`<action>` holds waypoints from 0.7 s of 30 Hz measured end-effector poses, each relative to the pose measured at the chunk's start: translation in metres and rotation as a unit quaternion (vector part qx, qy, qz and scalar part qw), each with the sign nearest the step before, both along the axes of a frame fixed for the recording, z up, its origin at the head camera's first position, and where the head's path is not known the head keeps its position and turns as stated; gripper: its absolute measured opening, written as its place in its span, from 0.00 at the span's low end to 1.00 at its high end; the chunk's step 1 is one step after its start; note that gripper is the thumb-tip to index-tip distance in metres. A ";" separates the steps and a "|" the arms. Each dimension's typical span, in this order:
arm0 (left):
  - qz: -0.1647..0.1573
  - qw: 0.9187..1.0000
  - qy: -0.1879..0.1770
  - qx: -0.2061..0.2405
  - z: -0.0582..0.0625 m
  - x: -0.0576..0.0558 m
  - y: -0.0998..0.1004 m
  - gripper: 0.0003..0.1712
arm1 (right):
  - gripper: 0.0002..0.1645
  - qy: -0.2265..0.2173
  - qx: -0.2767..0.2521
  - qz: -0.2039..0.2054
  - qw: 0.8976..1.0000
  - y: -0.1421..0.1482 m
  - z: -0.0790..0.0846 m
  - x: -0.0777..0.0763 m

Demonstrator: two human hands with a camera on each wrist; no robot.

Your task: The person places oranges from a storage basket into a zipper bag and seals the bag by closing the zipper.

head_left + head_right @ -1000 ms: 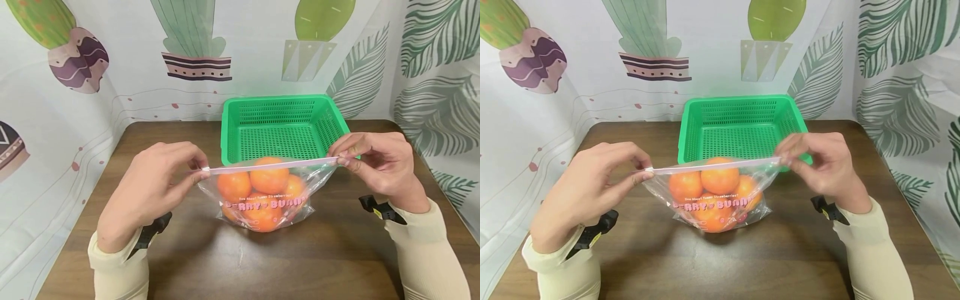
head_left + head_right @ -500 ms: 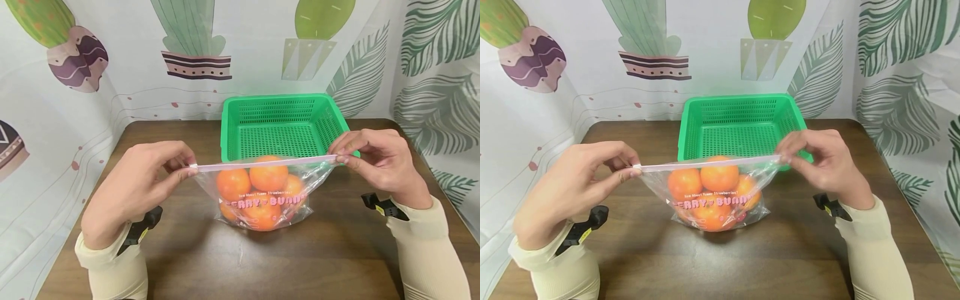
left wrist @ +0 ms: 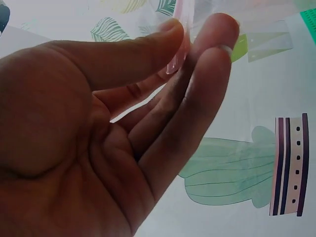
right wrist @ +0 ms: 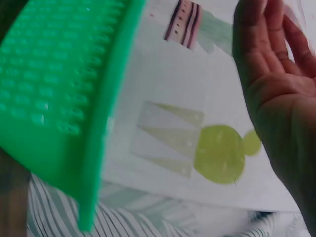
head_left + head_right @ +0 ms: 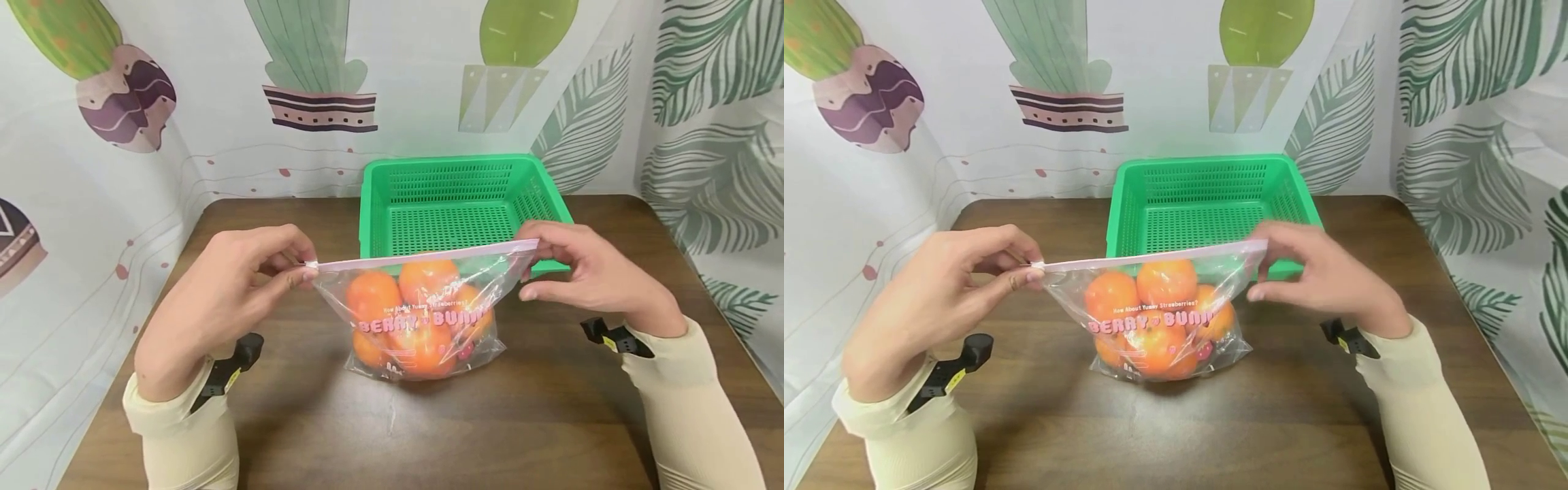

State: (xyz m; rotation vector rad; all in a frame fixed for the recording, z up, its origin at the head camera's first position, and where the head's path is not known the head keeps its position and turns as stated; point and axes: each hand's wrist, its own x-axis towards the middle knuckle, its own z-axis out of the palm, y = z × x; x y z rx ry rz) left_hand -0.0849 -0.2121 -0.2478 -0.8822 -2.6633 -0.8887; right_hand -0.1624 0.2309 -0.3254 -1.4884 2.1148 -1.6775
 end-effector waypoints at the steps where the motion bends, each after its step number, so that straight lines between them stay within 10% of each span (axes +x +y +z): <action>1: -0.001 1.000 -0.003 0.001 -0.001 0.000 -0.001 0.11 | 0.33 -0.009 0.016 -0.004 1.000 -0.001 -0.002 0.000; 11: -0.023 0.999 -0.036 -0.007 -0.013 -0.004 -0.012 0.13 | 0.25 -0.021 0.018 -0.014 1.000 -0.013 -0.011 0.001; 21: -0.021 0.976 -0.161 0.143 -0.057 -0.016 -0.031 0.18 | 0.09 -0.011 0.012 0.011 1.000 -0.021 -0.023 -0.003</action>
